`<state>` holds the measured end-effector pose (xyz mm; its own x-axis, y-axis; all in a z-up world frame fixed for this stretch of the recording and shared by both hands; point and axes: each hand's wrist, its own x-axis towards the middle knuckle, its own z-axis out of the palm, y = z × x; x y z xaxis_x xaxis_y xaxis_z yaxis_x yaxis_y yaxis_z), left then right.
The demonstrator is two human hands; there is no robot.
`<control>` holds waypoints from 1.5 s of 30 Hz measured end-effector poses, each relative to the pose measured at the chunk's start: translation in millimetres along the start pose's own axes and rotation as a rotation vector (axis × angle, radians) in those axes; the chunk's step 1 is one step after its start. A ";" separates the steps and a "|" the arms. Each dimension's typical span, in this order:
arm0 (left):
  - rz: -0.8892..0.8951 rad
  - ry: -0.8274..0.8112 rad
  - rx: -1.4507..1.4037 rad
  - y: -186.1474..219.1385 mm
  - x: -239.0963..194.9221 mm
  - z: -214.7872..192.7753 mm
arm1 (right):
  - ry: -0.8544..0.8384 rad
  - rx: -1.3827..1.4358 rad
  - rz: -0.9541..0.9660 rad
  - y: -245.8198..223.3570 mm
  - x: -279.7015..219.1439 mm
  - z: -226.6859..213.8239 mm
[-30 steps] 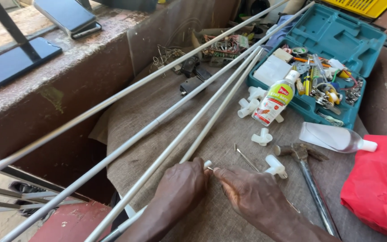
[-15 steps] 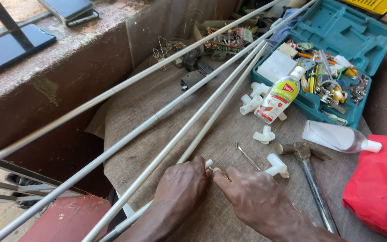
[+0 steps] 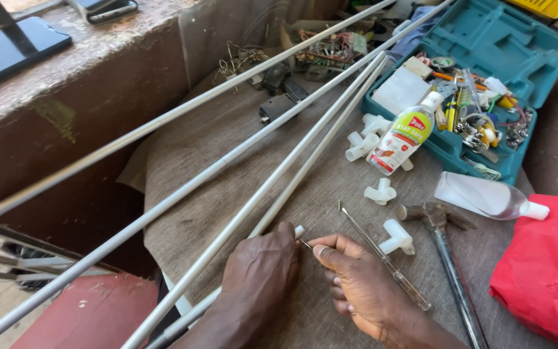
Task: The person assembles a frame using metal poles and plastic connectors. They apply glue from a bottle to the joints, insert poles into the connectors, and use a screwdriver and a hammer to secure the assembly.
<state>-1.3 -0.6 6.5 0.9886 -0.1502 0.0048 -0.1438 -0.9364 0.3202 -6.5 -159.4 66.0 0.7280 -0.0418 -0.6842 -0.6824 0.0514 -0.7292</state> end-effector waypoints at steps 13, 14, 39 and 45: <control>-0.117 -0.298 -0.173 8.1 0.3 -44.1 | 0.220 -1.939 -1.044 1.4 -7.5 4.1; -0.162 -0.320 -0.203 9.2 0.1 -48.7 | 0.299 -1.976 -1.161 4.6 -7.1 6.4; 0.312 0.034 -0.188 3.9 -32.9 -7.8 | 0.598 -0.908 -1.064 144.2 -8.1 -80.1; 0.246 -0.069 -0.317 -7.6 -37.6 -15.6 | 0.531 -0.803 -0.957 119.8 -25.1 -70.8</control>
<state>-36.7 17.1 18.7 0.9194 -0.3890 0.0577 -0.3448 -0.7268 0.5940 -111.1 -222.8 -4.7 0.9462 -0.1191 0.3009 0.0893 -0.7976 -0.5966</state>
